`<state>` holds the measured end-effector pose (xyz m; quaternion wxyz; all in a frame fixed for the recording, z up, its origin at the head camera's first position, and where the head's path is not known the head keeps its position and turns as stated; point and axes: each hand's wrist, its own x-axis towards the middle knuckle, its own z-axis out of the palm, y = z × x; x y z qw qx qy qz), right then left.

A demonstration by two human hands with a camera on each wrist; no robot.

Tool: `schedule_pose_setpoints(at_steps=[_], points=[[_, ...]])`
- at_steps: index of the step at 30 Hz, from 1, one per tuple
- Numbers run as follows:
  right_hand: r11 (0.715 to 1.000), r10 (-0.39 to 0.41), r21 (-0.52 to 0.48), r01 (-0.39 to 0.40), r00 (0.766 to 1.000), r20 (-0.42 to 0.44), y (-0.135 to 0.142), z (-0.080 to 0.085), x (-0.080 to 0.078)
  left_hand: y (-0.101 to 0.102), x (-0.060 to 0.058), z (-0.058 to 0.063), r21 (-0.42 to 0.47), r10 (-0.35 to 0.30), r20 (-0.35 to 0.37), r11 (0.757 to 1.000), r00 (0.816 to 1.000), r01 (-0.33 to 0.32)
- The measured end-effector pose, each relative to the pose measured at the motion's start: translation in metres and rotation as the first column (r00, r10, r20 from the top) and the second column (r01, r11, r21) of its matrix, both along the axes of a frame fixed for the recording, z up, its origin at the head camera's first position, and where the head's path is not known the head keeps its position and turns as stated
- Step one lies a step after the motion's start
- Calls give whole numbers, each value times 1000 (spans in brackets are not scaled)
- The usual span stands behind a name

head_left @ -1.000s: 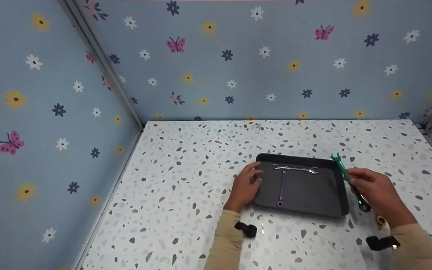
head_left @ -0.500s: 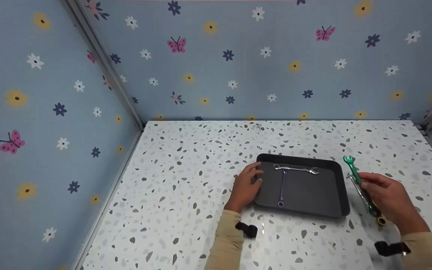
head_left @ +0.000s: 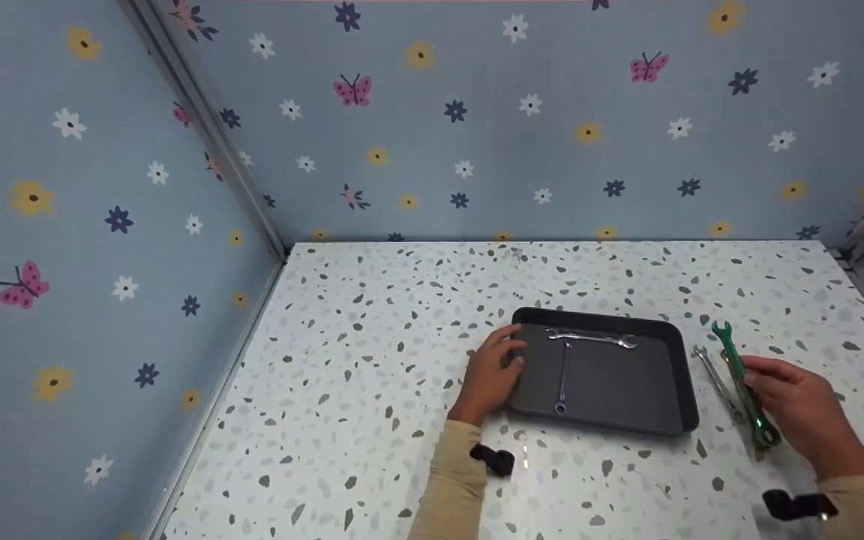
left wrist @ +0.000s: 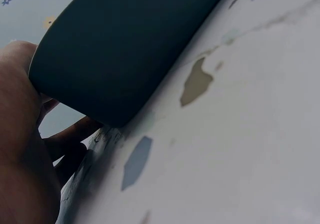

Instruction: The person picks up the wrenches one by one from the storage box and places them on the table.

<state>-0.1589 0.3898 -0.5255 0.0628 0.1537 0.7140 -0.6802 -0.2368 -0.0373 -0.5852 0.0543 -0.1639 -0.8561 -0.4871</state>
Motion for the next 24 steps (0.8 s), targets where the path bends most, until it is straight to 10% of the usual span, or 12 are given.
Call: schedule_pose_setpoints(at_steps=[24], points=[[985, -141, 117, 127, 983, 122, 22, -11, -1, 1, 1, -1, -16, 30, 37, 999, 999, -29]])
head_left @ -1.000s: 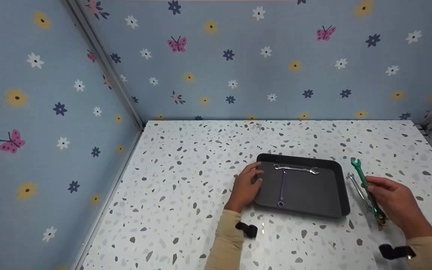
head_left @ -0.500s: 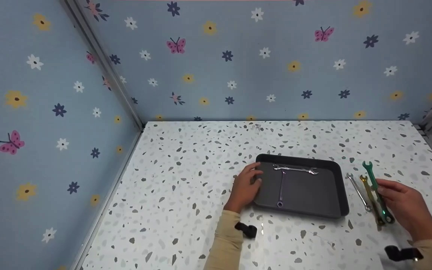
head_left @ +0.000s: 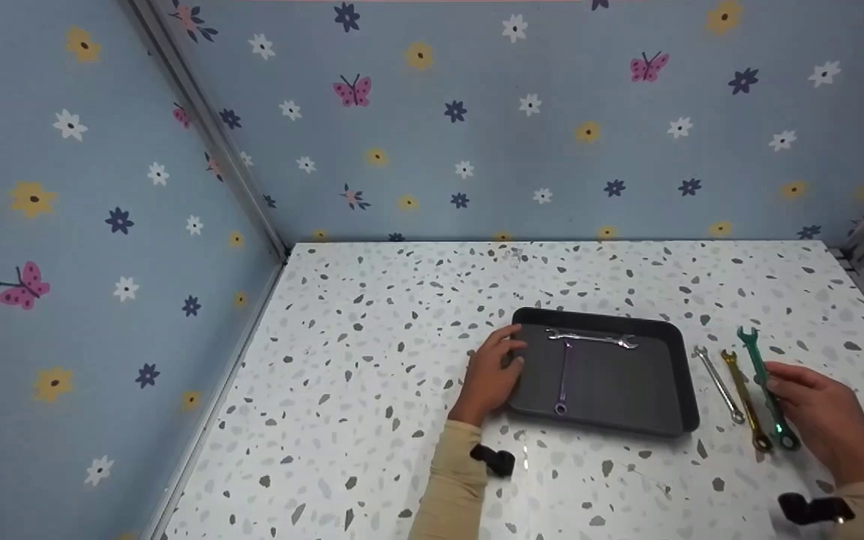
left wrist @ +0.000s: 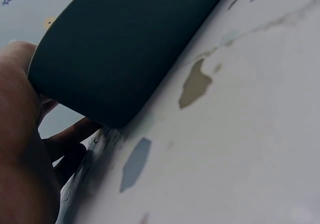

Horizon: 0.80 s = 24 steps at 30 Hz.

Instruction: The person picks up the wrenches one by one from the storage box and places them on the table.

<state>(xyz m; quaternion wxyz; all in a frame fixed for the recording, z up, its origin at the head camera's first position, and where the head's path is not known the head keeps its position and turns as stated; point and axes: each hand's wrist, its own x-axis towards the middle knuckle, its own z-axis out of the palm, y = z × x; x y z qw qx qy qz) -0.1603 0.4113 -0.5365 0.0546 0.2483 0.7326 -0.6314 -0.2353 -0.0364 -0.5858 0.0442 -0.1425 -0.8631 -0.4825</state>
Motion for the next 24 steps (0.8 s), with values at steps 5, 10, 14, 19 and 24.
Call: schedule_pose_setpoints(at_steps=[5, 10, 14, 19, 24], points=[[997, 9, 78, -10, 1000, 8, 2, -3, 1, 0, 1, 1, -6, 4, 10, 1000, 1000, -4], [994, 5, 111, -5, 1000, 0, 3, -5, 1, 0, 0, 3, -17, 2, 5, 1000, 1000, -2], [988, -3, 157, 1, 1000, 16, 5, -6, 0, 0, 0, 2, -12, 2, 4, 1000, 1000, -2], [983, -11, 185, 8, 1000, 19, 9, -12, -2, 0, 0, 3, -14, 5, 0, 1000, 1000, -5], [986, -13, 166, 13, 1000, 1, 14, -18, -3, 1, 0, 3, -12, 11, 16, 1000, 1000, -11]])
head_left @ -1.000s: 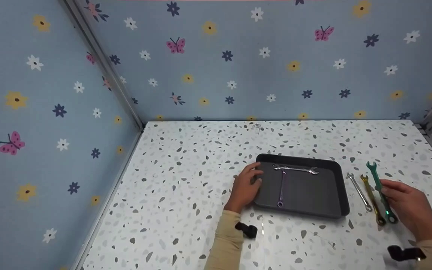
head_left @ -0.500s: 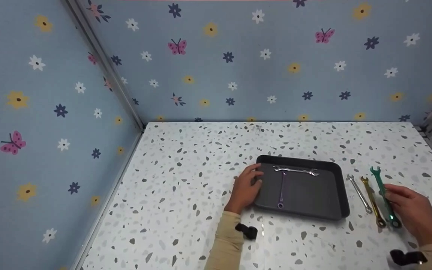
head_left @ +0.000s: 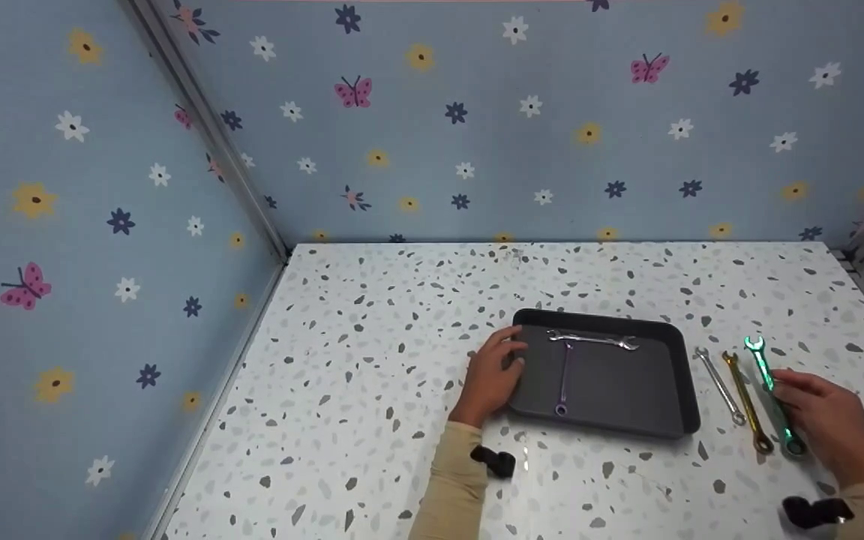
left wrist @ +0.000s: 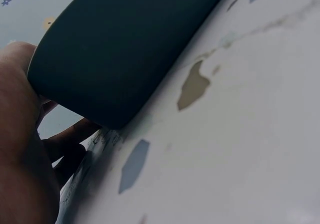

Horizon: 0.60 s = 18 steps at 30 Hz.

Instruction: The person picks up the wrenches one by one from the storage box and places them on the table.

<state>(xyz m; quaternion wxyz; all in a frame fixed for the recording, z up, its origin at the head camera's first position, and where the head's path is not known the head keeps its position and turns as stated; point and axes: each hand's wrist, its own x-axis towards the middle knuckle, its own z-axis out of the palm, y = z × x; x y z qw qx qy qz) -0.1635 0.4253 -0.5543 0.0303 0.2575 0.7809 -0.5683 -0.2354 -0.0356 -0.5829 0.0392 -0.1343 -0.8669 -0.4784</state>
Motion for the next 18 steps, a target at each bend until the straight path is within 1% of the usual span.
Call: schedule_pose_setpoints(at_steps=[5, 8, 10, 13, 15, 18], points=[[997, 5, 81, -8, 999, 35, 2, 0, -1, 1, -1, 0, 4, 1, 7, 1000, 1000, -1], [990, 22, 140, -32, 997, 67, 2, 1, 0, 1, -1, 1, 10, 1, 1, 1000, 1000, -1], [985, 38, 167, -49, 997, 74, 3, 2, 0, 2, -2, 2, 15, -1, -7, 1000, 1000, 1], [975, 73, 204, -86, 995, 71, 3, 2, -1, 1, -2, 3, 15, -3, -17, 1000, 1000, 3], [970, 98, 215, -113, 992, 78, 3, 2, -1, 1, -2, 2, 12, -7, -9, 1000, 1000, 7], [948, 172, 252, -192, 980, 100, 3, 2, 0, -1, -2, 0, 4, -5, 5, 1000, 1000, 5]])
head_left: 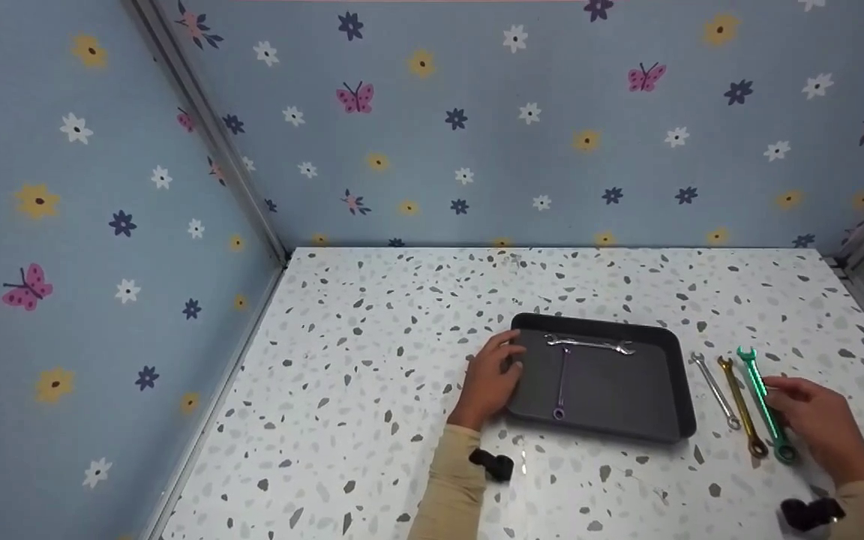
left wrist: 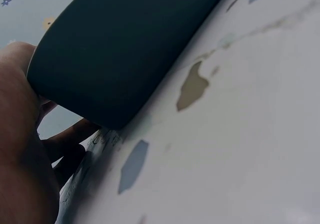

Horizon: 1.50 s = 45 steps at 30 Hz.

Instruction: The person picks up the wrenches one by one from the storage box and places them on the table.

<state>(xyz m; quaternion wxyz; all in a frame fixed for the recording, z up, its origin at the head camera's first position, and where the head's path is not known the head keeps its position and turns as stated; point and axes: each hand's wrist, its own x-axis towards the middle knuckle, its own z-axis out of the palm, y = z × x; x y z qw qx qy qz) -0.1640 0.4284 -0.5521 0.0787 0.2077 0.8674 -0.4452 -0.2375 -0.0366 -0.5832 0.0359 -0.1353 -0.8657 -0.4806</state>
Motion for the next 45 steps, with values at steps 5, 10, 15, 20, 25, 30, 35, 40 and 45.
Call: schedule_pose_setpoints(at_steps=[5, 10, 15, 20, 25, 30, 35, 40, 45], points=[[992, 92, 87, -91, 996, -4, 1, 1, 1, 0, -2, -3, -2, 1, -3, 1000, 1000, -1], [978, 134, 163, -129, 991, -23, 1, 3, 2, 1, 0, -3, -4, -1, -19, 1000, 1000, 1], [970, 154, 192, -150, 988, -6, -1, 6, 1, 2, 1, -4, -12, 5, -18, 1000, 1000, -5], [972, 126, 194, -129, 992, 29, -1, 7, -1, 2, 1, -4, -23, 8, -15, 1000, 1000, -8], [975, 107, 192, -111, 994, 33, -2, 7, -2, 2, 2, -3, -20, 14, -2, 1000, 1000, -14], [983, 63, 170, -72, 996, 61, -2, 9, -3, 1, 3, -3, -11, 11, -8, 1000, 1000, -11], [985, 51, 158, -64, 995, 80, -1, 9, -3, 1, 3, -3, -7, 13, -22, 1000, 1000, -13], [982, 68, 174, -77, 996, 57, 1, 8, -2, 1, 2, -2, -1, 2, -62, 1000, 998, -2], [984, 51, 168, -60, 997, 55, 2, 6, -2, 1, 1, -1, 1, -4, -68, 1000, 998, 5]])
